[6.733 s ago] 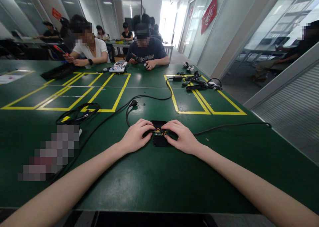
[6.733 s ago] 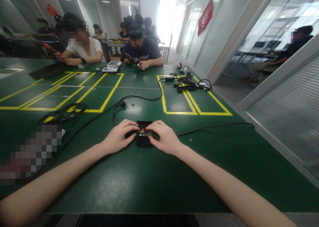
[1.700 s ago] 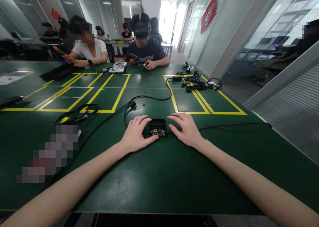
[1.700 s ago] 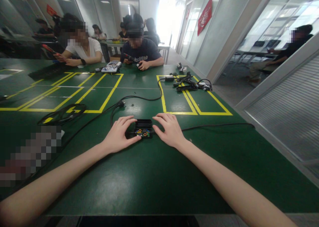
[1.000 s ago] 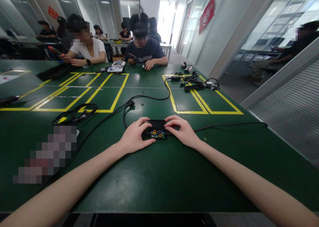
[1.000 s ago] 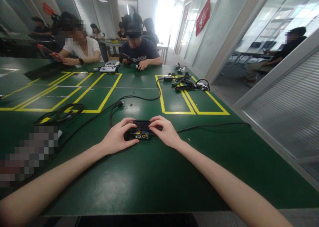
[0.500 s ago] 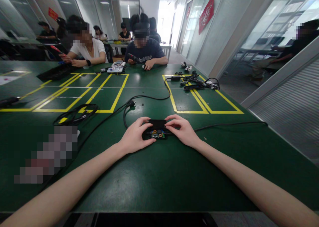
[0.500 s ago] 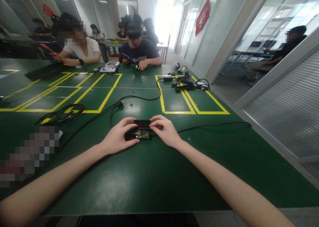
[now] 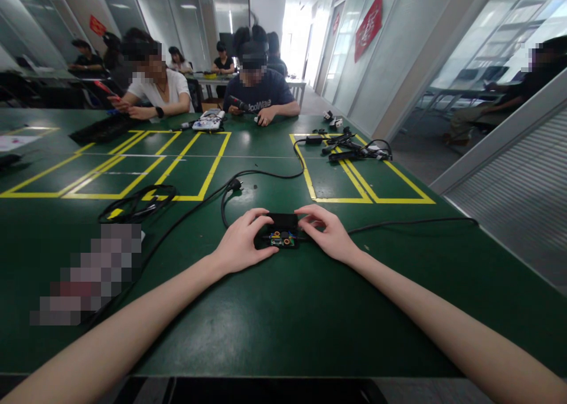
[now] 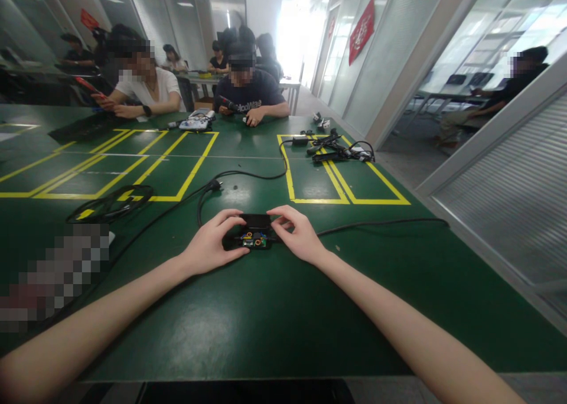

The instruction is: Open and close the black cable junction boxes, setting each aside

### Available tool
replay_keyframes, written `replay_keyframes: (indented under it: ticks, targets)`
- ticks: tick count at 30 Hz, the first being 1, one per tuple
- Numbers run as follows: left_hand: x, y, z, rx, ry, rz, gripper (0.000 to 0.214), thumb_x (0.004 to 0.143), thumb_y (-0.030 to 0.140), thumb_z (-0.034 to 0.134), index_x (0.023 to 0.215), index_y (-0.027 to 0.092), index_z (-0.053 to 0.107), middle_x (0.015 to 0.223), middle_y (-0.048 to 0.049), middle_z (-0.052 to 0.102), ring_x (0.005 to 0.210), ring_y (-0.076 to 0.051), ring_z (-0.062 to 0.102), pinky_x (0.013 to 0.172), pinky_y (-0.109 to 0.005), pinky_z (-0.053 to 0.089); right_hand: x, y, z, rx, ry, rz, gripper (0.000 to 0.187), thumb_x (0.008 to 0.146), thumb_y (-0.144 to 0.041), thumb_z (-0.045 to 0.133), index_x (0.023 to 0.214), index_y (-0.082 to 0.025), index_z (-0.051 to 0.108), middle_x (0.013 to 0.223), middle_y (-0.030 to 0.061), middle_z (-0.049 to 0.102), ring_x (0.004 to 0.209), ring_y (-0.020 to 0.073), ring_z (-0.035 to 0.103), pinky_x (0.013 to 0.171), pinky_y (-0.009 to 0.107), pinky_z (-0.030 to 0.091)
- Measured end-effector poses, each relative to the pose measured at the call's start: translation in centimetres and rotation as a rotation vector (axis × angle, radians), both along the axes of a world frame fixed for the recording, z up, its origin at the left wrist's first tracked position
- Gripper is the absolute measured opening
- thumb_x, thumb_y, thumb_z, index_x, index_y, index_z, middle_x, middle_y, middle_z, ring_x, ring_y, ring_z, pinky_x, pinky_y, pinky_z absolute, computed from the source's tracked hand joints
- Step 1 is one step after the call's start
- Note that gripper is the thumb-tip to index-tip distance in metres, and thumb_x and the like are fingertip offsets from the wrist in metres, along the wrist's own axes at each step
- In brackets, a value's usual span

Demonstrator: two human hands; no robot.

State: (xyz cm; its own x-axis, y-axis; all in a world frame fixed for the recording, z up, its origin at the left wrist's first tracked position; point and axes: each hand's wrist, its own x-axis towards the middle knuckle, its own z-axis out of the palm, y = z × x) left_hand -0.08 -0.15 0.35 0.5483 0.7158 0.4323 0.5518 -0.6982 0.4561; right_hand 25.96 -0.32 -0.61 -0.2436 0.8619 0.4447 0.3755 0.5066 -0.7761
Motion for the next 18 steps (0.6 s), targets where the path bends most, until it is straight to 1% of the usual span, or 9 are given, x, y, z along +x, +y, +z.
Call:
replay_keyframes:
  ticks: [3, 5, 7, 9, 11, 14, 16, 18]
  targets:
    - [0.01, -0.08, 0.19, -0.011, -0.009, -0.001, 0.053, 0.077, 0.029, 0.085, 0.123, 0.026, 0.058, 0.136, -0.0096, 0.061, 0.123, -0.03, 0.064, 0.104, -0.047, 0.056, 0.03, -0.11, 0.19, -0.015, 0.014, -0.004, 0.023, 0.094, -0.025, 0.061, 0.115, -0.023, 0.071, 0.114, 0.0083, 0.074, 0.093, 0.0204, 0.073, 0.076, 0.033, 0.063]
    - [-0.01, -0.12, 0.24, -0.016, -0.007, -0.011, 0.053, 0.079, 0.028, 0.083, 0.124, 0.026, 0.056, 0.133, -0.0088, 0.061, 0.12, -0.029, 0.066, 0.1, -0.045, 0.057, 0.03, -0.22, 0.28, -0.039, 0.026, 0.017, 0.023, 0.094, -0.026, 0.062, 0.115, -0.023, 0.071, 0.11, 0.0081, 0.075, 0.096, 0.0215, 0.074, 0.079, 0.034, 0.064]
    - [-0.04, -0.13, 0.21, -0.025, -0.002, -0.031, 0.052, 0.08, 0.027, 0.081, 0.125, 0.025, 0.055, 0.13, -0.008, 0.062, 0.115, -0.028, 0.067, 0.097, -0.043, 0.058, 0.01, -0.31, 0.3, -0.07, 0.031, 0.046, 0.023, 0.094, -0.028, 0.062, 0.114, -0.022, 0.072, 0.107, 0.0079, 0.076, 0.096, 0.0218, 0.075, 0.079, 0.034, 0.064]
    - [-0.07, -0.13, 0.13, -0.035, -0.009, -0.049, 0.051, 0.081, 0.026, 0.08, 0.125, 0.025, 0.055, 0.13, -0.0077, 0.061, 0.112, -0.027, 0.068, 0.095, -0.042, 0.059, -0.02, -0.34, 0.26, -0.088, 0.026, 0.064, 0.022, 0.094, -0.03, 0.063, 0.112, -0.022, 0.073, 0.108, 0.0079, 0.076, 0.095, 0.0215, 0.075, 0.078, 0.033, 0.064]
    - [-0.11, -0.13, 0.07, -0.047, -0.025, -0.058, 0.05, 0.081, 0.025, 0.08, 0.125, 0.025, 0.055, 0.13, -0.0078, 0.061, 0.113, -0.026, 0.068, 0.093, -0.041, 0.06, -0.03, -0.29, 0.22, -0.09, 0.014, 0.068, 0.024, 0.093, -0.03, 0.064, 0.114, -0.022, 0.074, 0.111, 0.0079, 0.076, 0.097, 0.0215, 0.074, 0.08, 0.034, 0.063]
    - [-0.15, -0.14, 0.06, -0.06, -0.035, -0.071, 0.049, 0.083, 0.025, 0.079, 0.126, 0.025, 0.055, 0.131, -0.008, 0.06, 0.113, -0.026, 0.068, 0.093, -0.041, 0.06, 0.02, -0.12, 0.23, -0.094, -0.05, 0.066, 0.03, 0.092, -0.029, 0.065, 0.12, -0.023, 0.074, 0.112, 0.008, 0.076, 0.1, 0.0228, 0.073, 0.087, 0.039, 0.062]
    - [-0.16, -0.13, 0.09, -0.062, -0.038, -0.08, 0.051, 0.083, 0.025, 0.078, 0.128, 0.025, 0.055, 0.131, -0.0082, 0.06, 0.114, -0.026, 0.068, 0.095, -0.041, 0.06, 0.08, -0.03, 0.3, -0.095, -0.115, 0.065, 0.028, 0.092, -0.031, 0.066, 0.117, -0.023, 0.076, 0.109, 0.008, 0.077, 0.1, 0.0246, 0.072, 0.09, 0.042, 0.06]
    - [-0.15, -0.1, 0.1, -0.06, -0.044, -0.084, 0.054, 0.083, 0.025, 0.078, 0.132, 0.026, 0.054, 0.132, -0.0085, 0.06, 0.117, -0.027, 0.067, 0.098, -0.042, 0.059, 0.12, 0.0, 0.36, -0.107, -0.144, 0.064, 0.025, 0.093, -0.033, 0.066, 0.111, -0.023, 0.079, 0.107, 0.0078, 0.078, 0.099, 0.0254, 0.072, 0.09, 0.043, 0.06]
